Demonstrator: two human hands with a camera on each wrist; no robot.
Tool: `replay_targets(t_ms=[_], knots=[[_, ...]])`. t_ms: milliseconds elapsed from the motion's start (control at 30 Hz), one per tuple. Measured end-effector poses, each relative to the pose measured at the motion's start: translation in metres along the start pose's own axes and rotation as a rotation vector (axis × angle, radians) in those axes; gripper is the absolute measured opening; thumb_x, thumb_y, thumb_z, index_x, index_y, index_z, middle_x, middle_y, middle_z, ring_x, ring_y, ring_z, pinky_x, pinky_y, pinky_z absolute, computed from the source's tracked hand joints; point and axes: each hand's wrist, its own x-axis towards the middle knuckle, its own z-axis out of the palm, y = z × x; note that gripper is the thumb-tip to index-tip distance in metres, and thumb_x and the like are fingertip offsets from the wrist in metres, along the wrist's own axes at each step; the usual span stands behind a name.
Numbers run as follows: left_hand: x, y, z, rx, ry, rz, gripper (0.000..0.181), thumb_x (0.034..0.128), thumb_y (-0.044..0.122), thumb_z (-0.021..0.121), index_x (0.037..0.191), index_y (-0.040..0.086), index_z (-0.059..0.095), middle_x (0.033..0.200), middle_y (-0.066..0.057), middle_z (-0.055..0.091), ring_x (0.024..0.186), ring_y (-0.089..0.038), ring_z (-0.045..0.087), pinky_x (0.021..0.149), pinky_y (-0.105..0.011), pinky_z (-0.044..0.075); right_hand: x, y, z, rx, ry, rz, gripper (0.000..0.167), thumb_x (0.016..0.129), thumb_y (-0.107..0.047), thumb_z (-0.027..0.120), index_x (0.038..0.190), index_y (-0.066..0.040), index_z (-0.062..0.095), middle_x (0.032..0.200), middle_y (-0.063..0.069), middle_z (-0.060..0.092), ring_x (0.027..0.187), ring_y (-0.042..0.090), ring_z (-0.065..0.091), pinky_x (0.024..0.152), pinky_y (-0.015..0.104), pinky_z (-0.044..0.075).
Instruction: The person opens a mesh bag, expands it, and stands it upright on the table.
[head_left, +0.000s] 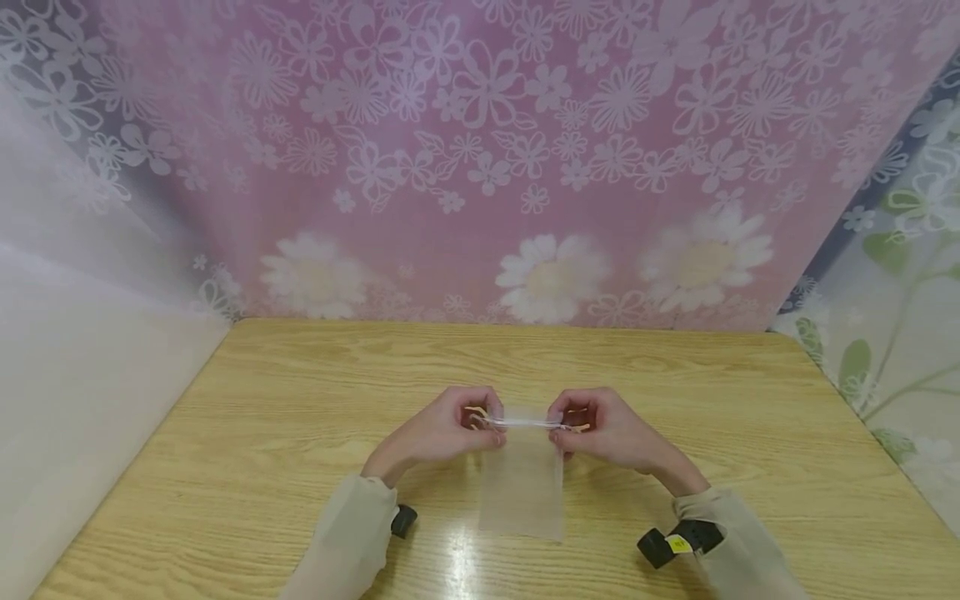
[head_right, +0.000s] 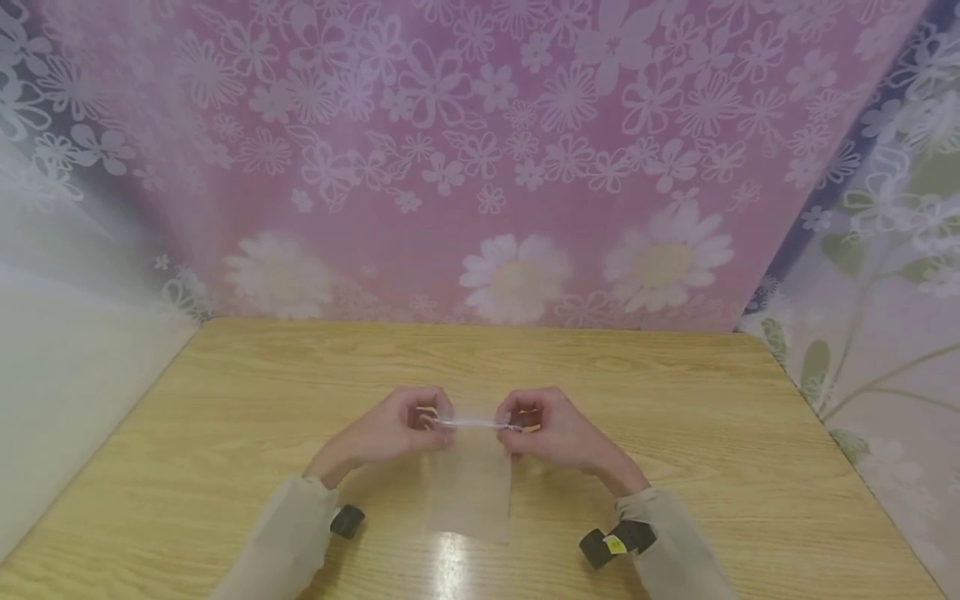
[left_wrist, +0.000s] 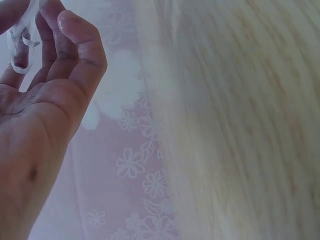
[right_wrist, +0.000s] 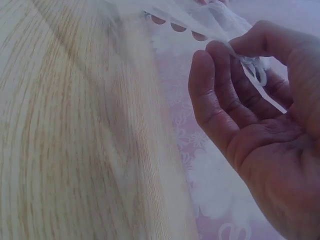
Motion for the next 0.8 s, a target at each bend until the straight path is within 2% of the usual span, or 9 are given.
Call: replay_targets(t_ms=[133, 300, 433, 567, 800], knots=[[-0.0004, -0.0021, 0.0008, 0.003, 0.013, -0.015, 0.013, 0.0935, 0.009, 0.073, 0.093, 0.009, 0.06, 0.1, -0.003, 0.063, 0.085, -0.027, 0.069, 0.072, -0.03, 0.056, -0.0013, 0.0007, -0.0002, 0.012, 0.021, -0.016, 0.009, 0.093, -0.001, 0.07, 0.098, 0.002, 0.063, 0.086, 0.007, 0.064, 0.072, 0.015, 0.068, 0.065, 0.043, 0.063], [-0.002, -0.0054, 0.0029, 0.017, 0.013, -0.033, 0.013, 0.0933, 0.011, 0.074, 0.094, 0.01, 0.061, 0.105, -0.003, 0.062, 0.078, -0.017, 0.065, 0.066, -0.024, 0.05, -0.0042, 0.0052, -0.0008, 0.04, 0.024, -0.055, 0.009, 0.093, 0.002, 0.07, 0.094, 0.002, 0.061, 0.087, 0.008, 0.062, 0.071, 0.011, 0.068, 0.063, 0.042, 0.062], [-0.0024, -0.0056, 0.0034, 0.053, 0.02, -0.041, 0.014, 0.0932, 0.014, 0.075, 0.094, 0.011, 0.061, 0.104, -0.003, 0.063, 0.077, -0.015, 0.066, 0.064, -0.024, 0.049, -0.0027, 0.0086, -0.0007, 0.04, 0.011, -0.093, 0.01, 0.092, 0.005, 0.069, 0.091, 0.001, 0.06, 0.085, 0.005, 0.059, 0.071, 0.008, 0.066, 0.062, 0.039, 0.061], [-0.0031, -0.0039, 0.0022, 0.078, 0.025, -0.05, 0.014, 0.0933, 0.016, 0.075, 0.095, 0.012, 0.062, 0.103, -0.002, 0.066, 0.083, -0.02, 0.07, 0.065, -0.027, 0.051, -0.0012, 0.0084, -0.0012, 0.023, 0.002, -0.094, 0.011, 0.091, 0.006, 0.068, 0.089, 0.0, 0.059, 0.085, 0.003, 0.058, 0.073, 0.007, 0.065, 0.061, 0.034, 0.06], [-0.0041, -0.0026, -0.0002, 0.078, 0.003, -0.053, 0.012, 0.0949, 0.021, 0.074, 0.097, 0.016, 0.063, 0.104, -0.001, 0.071, 0.09, -0.03, 0.073, 0.07, -0.04, 0.057, -0.0019, 0.0067, -0.0039, -0.003, 0.006, -0.075, 0.012, 0.092, 0.004, 0.068, 0.088, -0.002, 0.059, 0.084, 0.005, 0.059, 0.071, 0.008, 0.065, 0.061, 0.032, 0.058]])
